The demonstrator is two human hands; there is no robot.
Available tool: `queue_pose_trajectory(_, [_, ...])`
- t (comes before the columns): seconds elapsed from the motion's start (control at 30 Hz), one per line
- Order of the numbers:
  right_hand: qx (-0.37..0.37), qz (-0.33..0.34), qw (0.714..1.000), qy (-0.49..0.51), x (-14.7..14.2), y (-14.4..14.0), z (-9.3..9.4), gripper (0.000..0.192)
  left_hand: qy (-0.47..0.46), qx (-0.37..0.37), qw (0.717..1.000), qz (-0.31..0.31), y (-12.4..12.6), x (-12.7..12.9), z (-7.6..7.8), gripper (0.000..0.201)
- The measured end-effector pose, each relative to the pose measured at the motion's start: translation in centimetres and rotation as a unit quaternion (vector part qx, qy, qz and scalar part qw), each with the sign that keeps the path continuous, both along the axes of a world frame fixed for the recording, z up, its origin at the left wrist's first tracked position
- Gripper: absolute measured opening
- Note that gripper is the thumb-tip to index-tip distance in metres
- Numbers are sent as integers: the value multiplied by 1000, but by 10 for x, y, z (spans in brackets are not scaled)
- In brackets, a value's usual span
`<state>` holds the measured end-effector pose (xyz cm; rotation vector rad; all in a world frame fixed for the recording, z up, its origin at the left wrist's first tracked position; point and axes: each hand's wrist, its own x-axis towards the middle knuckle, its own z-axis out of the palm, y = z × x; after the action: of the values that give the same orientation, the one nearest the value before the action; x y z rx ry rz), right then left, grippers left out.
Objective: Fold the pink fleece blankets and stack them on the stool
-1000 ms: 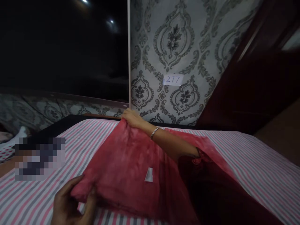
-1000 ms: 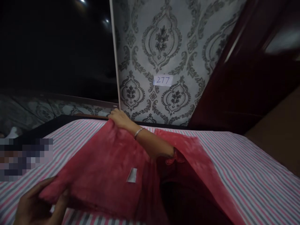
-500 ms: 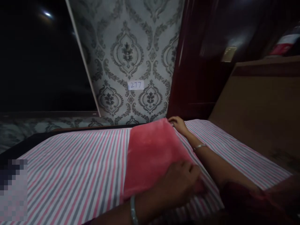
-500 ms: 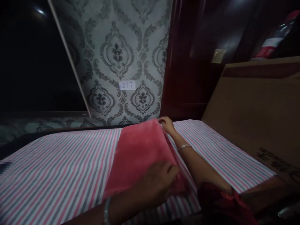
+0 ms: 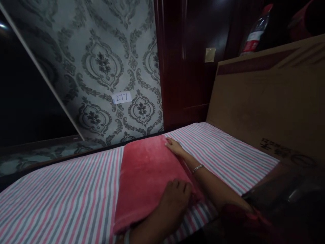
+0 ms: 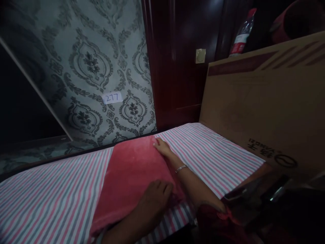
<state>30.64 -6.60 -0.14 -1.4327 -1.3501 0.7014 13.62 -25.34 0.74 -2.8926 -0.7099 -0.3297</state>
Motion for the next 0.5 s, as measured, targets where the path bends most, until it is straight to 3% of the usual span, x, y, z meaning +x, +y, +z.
queue_pose_trajectory(0.2, [32, -38, 999, -7, 1, 7, 3, 53, -59, 24, 998, -27, 8, 5, 1, 12])
queue_pose_trajectory(0.33, [-25, -75, 997, 5, 18, -4, -12, 46, -32, -21, 998, -47, 5, 8, 0, 11])
queue_pose_trajectory(0.43, [-65, -84, 994, 30, 29, -13, -27, 41, -52, -69, 995, -56, -4, -2, 12, 23])
queue_pose_trajectory(0.5, [-76, -82, 992, 52, 36, -20, -33, 43, -110, -85, 988, -69, -5, -24, 23, 36])
